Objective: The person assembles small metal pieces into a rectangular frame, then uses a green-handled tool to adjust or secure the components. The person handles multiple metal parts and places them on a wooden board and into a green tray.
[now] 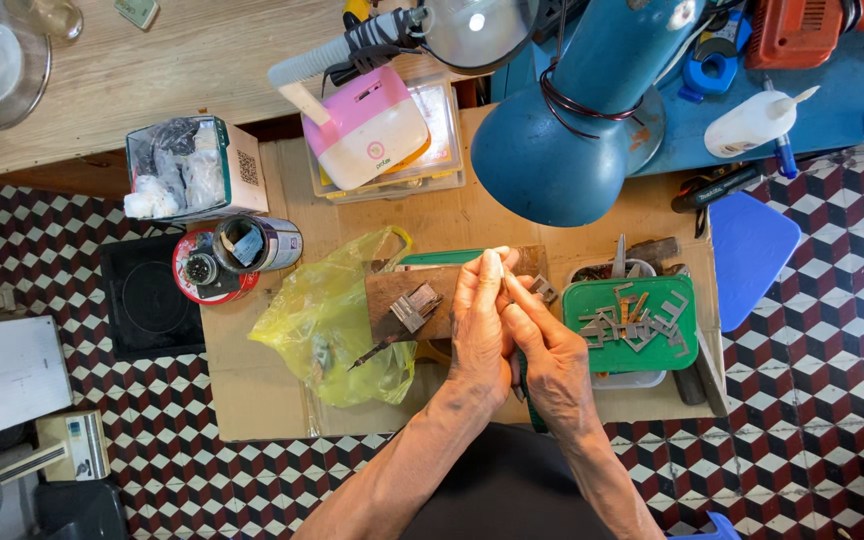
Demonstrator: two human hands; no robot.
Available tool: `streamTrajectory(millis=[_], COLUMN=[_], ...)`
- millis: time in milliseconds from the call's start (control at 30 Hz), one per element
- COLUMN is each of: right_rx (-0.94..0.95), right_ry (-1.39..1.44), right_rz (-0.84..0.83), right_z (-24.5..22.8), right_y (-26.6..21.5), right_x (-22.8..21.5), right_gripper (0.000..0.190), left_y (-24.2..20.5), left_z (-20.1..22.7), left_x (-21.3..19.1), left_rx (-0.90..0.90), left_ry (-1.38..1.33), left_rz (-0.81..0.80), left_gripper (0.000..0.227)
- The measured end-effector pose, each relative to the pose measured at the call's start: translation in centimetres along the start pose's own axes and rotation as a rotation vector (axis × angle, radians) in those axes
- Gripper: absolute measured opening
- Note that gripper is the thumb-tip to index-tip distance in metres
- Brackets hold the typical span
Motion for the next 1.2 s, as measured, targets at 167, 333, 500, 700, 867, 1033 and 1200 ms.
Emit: streamTrajectory(millis=[167, 333, 500, 700, 867, 1033, 1200], right_rx=[0.047, 0.075, 0.039, 0.094, 0.072, -0.001, 0.072], right_ry=[-0.053, 0.002, -0.067, 0.154, 0.034, -0.217, 0.197], right_rz=[0.043, 0.041, 0.054, 0.033, 0.018, 0.106, -0.012], right_z=[0.3, 0.6, 0.3, 0.6, 0.1, -0.2, 0.9], right_y=[-0.5, -0.6, -0.9, -0.8, -0.7, -1.1, -0.9], right_x=[-0.2, -0.5, -0.3, -0.3, -0.2, -0.1, -1.0], right_gripper=[0.042, 0.041, 0.041, 0.041, 0.04, 0.04, 0.04], left_y=[-0.2, -0.3, -0.6, -0.5, -0.8, -0.8, -0.4], left_z=[-0.7, -1.0, -1.2, -1.4, -1.2, -1.2, -1.3], left_x=[-0.3, -0.5, -0.4, -0.5, -0.2, 0.4, 0.3], left_rx=[-0.017, -0.017, -0.036, -0.009, -0.025, -0.002, 0.014], left_ry=[-0.015, -0.014, -0.013, -0.072, -0.021, 0.004, -0.046], left_rz=[0.029, 0.031, 0.053, 0.065, 0.076, 0.058, 0.022], left_gripper=[0.031, 0.032, 0.03, 0.028, 0.029, 0.032, 0.031])
Point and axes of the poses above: each hand's wrist, its own y-axis towards the middle knuckle, its own x-axis out of the palm, z = x × y, the point moved 6 cm from there along y, towards the middle knuckle, and after that the axes turned 14 degrees about -z, right-handed, at the moved point
